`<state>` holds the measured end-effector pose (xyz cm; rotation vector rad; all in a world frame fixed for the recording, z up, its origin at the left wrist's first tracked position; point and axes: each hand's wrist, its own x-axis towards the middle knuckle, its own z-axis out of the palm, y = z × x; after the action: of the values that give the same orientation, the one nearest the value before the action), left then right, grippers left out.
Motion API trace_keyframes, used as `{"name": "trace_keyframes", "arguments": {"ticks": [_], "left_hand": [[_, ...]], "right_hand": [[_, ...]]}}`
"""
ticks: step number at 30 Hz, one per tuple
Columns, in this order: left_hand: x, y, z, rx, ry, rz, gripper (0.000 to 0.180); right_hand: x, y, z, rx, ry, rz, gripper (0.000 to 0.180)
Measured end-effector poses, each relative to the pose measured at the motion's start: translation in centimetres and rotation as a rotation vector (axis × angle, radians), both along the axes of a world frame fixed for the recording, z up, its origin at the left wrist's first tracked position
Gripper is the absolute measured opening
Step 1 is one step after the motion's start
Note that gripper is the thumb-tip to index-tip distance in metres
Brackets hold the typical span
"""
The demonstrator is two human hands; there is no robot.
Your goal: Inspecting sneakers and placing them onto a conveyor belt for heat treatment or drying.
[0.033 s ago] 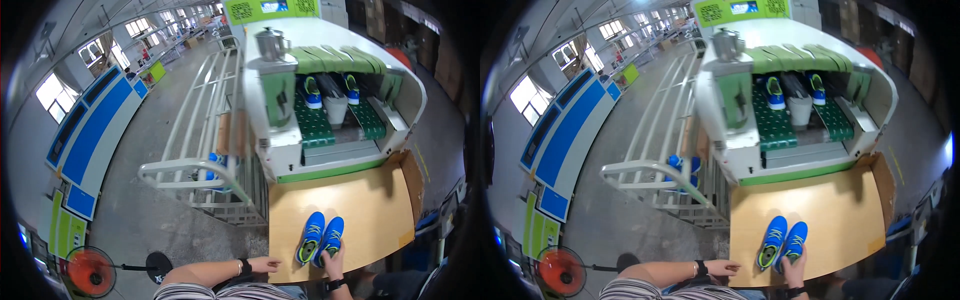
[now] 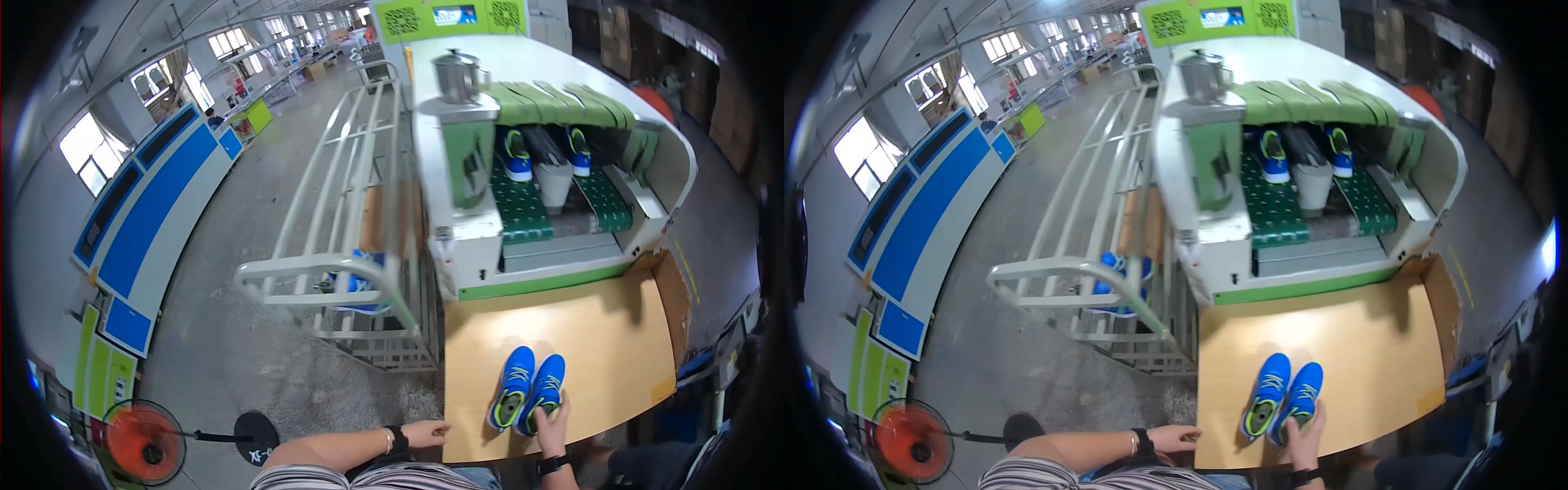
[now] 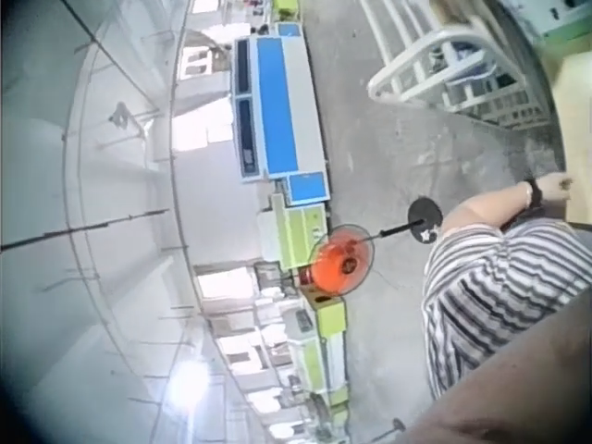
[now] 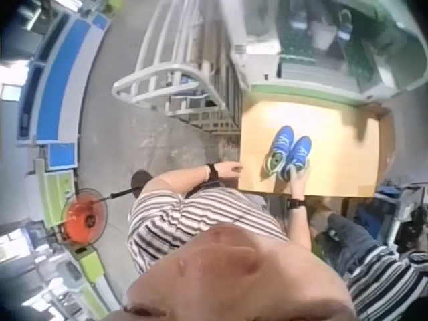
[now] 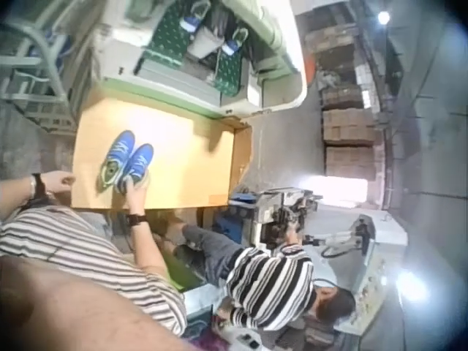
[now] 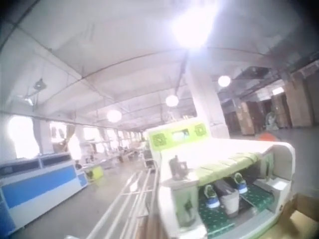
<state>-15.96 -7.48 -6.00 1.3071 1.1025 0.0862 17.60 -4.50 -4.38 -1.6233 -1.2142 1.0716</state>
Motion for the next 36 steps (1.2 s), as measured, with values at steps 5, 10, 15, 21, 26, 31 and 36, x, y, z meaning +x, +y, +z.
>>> {"name": "trace_keyframes", "arguments": {"ticks": [5,10,15,21,26,31,36], "left_hand": [[-15.9,-10.4,-8.4,0.212,0.234,0.178,0.06],[-35.6,-26.8,-13.7,-0.115,0.992,0.22,0.037],[-47.7,-43.6,-13.7,-0.216,1.195,0.248,0.034],[-41.7,-53.9,-18.4,-0.286,1.226,0.345,0.031],[-39.1,-50.5,-18.4,-0.382,0.969,0.795,0.032],[-43.7,-44.0,-17.0,-0.322,0.856,0.987,0.035],[-51.4,-38.9,-15.5,-0.284,0.843,1.087,0.038]], "right_hand": [[-8.1,-2.8,4.3,0.363,-0.37,-0.15,0.057],[-24.7,-6.7,8.2,0.195,-0.113,0.3,0.037],[-36.8,-8.0,14.4,0.224,-0.051,0.957,0.031],[-48.9,-5.6,18.4,0.506,-0.095,1.211,0.025],[-59.0,-6.1,16.7,0.512,-0.035,1.405,0.022],[-67.2,-5.3,13.4,0.642,0.003,1.74,0.024],[-73.9,-0.7,11.8,0.492,-0.054,1.788,0.026]]}}
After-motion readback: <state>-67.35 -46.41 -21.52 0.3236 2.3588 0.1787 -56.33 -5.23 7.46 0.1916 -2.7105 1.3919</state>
